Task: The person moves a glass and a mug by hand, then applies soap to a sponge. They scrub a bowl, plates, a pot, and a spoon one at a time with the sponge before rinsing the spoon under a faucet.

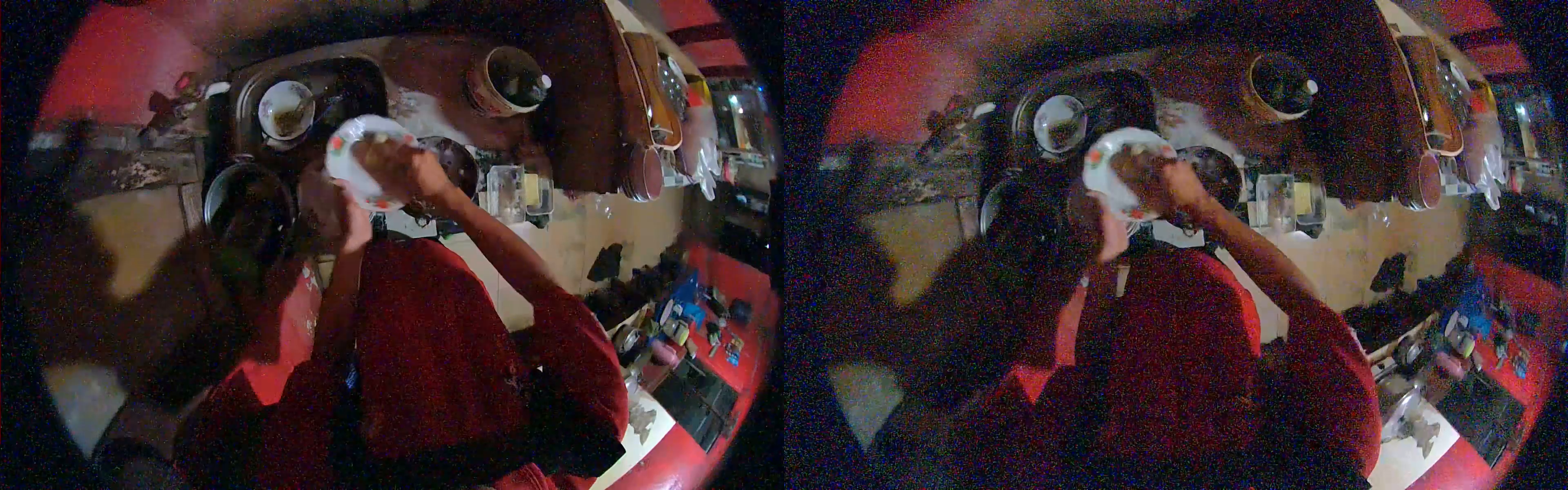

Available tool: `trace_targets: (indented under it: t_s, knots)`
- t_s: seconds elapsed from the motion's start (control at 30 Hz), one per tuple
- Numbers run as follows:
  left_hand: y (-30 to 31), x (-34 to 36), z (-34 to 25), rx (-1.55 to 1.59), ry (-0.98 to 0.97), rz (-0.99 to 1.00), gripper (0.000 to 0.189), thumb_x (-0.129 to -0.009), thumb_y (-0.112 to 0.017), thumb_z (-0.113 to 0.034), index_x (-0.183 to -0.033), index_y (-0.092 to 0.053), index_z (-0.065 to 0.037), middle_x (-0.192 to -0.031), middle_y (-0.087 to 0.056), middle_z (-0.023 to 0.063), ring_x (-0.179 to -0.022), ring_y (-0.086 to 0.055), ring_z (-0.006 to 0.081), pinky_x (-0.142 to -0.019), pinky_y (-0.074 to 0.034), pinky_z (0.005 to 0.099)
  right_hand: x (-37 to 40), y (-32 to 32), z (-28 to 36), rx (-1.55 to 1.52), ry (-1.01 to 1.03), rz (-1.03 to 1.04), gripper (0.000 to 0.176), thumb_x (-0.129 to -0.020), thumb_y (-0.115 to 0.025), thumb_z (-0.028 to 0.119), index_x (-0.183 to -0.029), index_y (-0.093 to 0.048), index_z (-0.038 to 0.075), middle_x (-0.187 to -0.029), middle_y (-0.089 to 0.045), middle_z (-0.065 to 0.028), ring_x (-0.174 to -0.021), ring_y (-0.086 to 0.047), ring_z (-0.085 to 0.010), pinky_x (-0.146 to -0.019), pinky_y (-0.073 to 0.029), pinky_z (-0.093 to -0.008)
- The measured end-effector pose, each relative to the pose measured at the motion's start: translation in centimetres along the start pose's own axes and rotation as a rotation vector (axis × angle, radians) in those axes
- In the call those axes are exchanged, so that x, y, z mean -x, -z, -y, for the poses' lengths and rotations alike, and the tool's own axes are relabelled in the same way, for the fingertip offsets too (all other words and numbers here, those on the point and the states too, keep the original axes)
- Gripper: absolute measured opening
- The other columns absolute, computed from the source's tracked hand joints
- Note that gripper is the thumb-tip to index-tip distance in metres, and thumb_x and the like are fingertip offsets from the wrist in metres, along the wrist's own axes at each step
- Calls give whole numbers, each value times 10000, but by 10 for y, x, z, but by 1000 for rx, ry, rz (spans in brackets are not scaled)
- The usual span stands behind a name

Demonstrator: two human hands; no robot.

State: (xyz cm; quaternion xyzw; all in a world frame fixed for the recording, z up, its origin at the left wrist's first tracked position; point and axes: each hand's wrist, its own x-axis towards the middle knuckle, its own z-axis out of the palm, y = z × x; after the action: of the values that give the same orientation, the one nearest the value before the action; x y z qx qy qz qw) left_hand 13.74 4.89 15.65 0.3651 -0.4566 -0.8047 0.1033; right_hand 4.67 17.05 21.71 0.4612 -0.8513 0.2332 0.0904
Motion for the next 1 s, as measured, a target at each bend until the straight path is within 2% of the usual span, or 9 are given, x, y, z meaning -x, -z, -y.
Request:
trace_targets:
  t_s: [0.13, 0.17, 0.27, 0.43, 0.6, 0.67, 0.8, 0.93, 1.0]
  knots:
    - [-7, 4, 52, -354, -255, -7, 486, -954, -358, -450, -1218, -437, -49, -1241, -450, 103, -1146, -429, 218, -982, -328, 354, 12, -38, -11, -425, -238, 192, 339, -759, -585, 113, -1093, -551, 71, -925, -615, -154, -737, -613, -374, -694, -504, -462]
    - [1, 10, 46, -108, -228, 125, 475, -949, -364, -456, -1201, -449, -62, -1186, -481, 88, -1096, -457, 199, -950, -355, 346, 20, -22, 3, -582, -32, 8, 361, -788, -595, 167, -1131, -534, 76, -921, -614, -167, -769, -609, -379, -717, -489, -480]
    - [-5, 19, 26, 67, -47, -10, 440, -941, -394, -447, -1179, -490, -90, -1088, -544, 46, -967, -530, 157, -807, -446, 320, 43, -2, -19, -205, -8, 220, 361, -810, -591, 255, -1121, -566, 74, -918, -616, -180, -865, -580, -386, -799, -439, -514]
    - [-10, 17, 54, -206, -208, 44, 438, -938, -405, -444, -1179, -500, -90, -1083, -553, 48, -951, -541, 164, -778, -460, 323, 53, -41, -22, -535, -74, 203, 316, -819, -546, 209, -1050, -553, -6, -908, -615, -205, -891, -581, -373, -758, -472, -453]
    - [-7, 20, 34, -80, -134, 135, 437, -936, -417, -441, -1180, -509, -91, -1077, -563, 51, -934, -552, 171, -748, -473, 325, 54, 19, -18, 199, -172, 49, 521, -863, -500, 364, -1308, -443, 99, -1395, -358, -189, -1240, -396, -379, -1017, -318, -498]
    - [-9, 4, 48, -182, -237, 157, 437, -935, -421, -440, -1180, -513, -91, -1074, -567, 52, -928, -556, 174, -736, -478, 326, 47, 3, -12, -272, -557, 356, 624, -863, -460, 457, -1333, -392, 53, -1290, -470, -228, -1160, -466, -397, -979, -354, -496]
    - [-10, -3, -39, 51, 287, 368, 595, -879, -451, -572, -1223, -523, -92, -1110, -604, 68, -987, -577, 220, -808, -488, 401, 55, 25, 23, -209, -99, 398, 628, -788, -600, 317, -1301, -395, 18, -1072, -579, -253, -881, -602, -414, -762, -482, -516]
    - [18, -15, -11, 342, 395, 286, 617, -853, -470, -588, -1271, -495, -135, -1232, -544, 69, -1098, -527, 246, -933, -421, 406, 37, 58, 21, -441, -350, 117, 478, -760, -667, 192, -1189, -528, 32, -1029, -628, -149, -914, -613, -312, -787, -501, -410]
    - [-15, 17, -10, 392, 301, 389, 574, -870, -470, -534, -1285, -479, -138, -1264, -523, 72, -1144, -495, 247, -972, -387, 414, 11, 90, 12, -1007, -354, -356, 436, -763, -680, 93, -1171, -541, 29, -1030, -632, -86, -929, -590, -200, -825, -476, -337]
